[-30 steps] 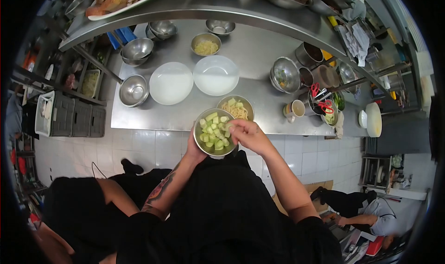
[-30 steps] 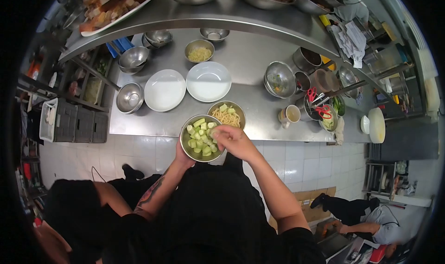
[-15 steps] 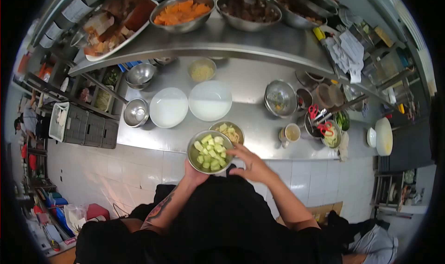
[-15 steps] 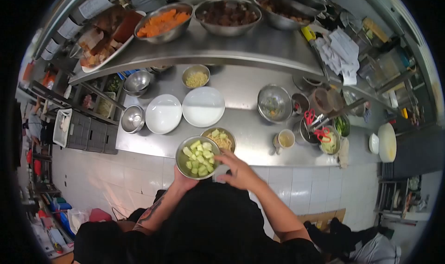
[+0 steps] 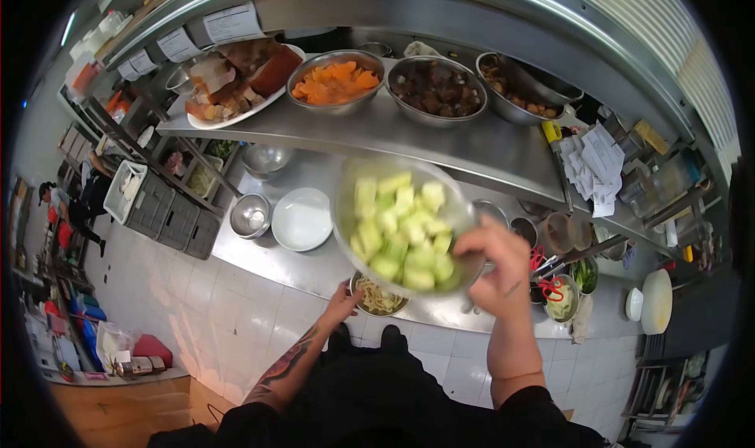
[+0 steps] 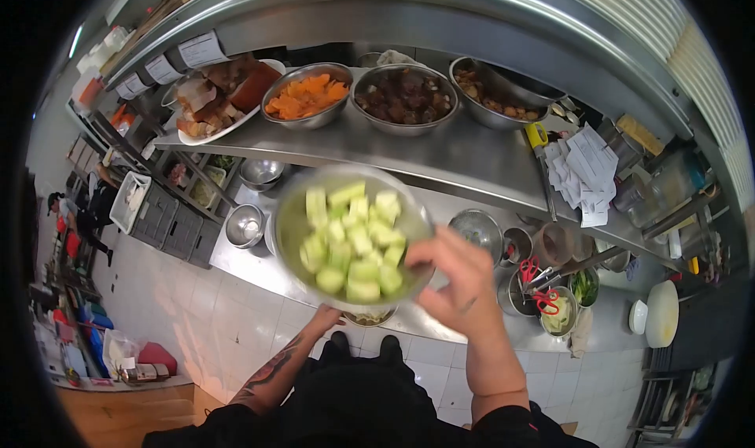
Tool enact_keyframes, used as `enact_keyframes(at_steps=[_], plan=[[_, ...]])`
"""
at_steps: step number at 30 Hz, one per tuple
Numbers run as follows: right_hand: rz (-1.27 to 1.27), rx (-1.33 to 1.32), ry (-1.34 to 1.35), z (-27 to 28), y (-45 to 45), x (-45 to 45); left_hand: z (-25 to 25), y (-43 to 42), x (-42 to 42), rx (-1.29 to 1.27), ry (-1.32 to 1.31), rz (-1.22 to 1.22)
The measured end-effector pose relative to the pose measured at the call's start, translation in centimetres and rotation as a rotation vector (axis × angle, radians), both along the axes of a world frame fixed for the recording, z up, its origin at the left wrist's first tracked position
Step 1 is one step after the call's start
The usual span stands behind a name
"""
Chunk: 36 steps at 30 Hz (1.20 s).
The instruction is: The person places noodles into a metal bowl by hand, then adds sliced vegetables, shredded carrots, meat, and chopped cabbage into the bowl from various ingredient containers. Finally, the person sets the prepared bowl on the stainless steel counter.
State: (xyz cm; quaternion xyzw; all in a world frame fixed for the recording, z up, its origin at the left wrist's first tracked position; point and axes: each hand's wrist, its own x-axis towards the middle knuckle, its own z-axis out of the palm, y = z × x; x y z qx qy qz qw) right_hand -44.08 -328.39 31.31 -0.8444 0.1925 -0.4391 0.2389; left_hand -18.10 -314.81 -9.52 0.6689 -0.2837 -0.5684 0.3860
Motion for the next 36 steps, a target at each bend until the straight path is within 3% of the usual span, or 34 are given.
enact_keyframes(at_steps=[2,5,10,16,18,20,24,28,30,34,36], plan=[[-0.097,-0.067,0.004,2.9,-1.0,1.9,2.6,-0.4,-2.1,-0.068,0.119,-0.007],[-0.153,-0.102,-0.023,5.6,-2.3,6.2,-1.0,-0.4,-2.0,-0.143,0.173,0.089],[-0.317,-0.11,0.01,7.0,-4.6,12.9,1.6,3.5,1.4,-0.155,0.301,0.131],[-0.555,-0.246,0.03,5.6,-6.3,18.5,1.8,13.5,12.1,-0.169,0.332,0.299],[-0.652,-0.061,0.075,5.9,-5.0,20.2,2.7,17.0,16.5,-0.179,0.295,0.365],[-0.701,-0.127,0.065,4.7,-5.7,20.7,4.7,20.5,20.7,-0.238,0.216,0.563],[-0.775,-0.293,0.068,3.3,-6.7,21.1,5.7,26.1,29.5,-0.273,0.125,0.674],[-0.787,-0.135,-0.099,1.8,-7.3,20.3,9.0,27.3,36.5,-0.353,0.119,0.795],[-0.859,-0.232,-0.292,1.7,-5.2,22.1,11.2,26.9,39.2,-0.349,0.13,0.822],[-0.759,-0.083,-0.544,0.7,2.8,28.1,13.9,24.5,43.5,-0.369,0.24,0.838],[-0.616,-0.058,-0.553,-3.2,4.4,30.2,13.4,22.9,46.1,-0.336,0.386,0.845]])
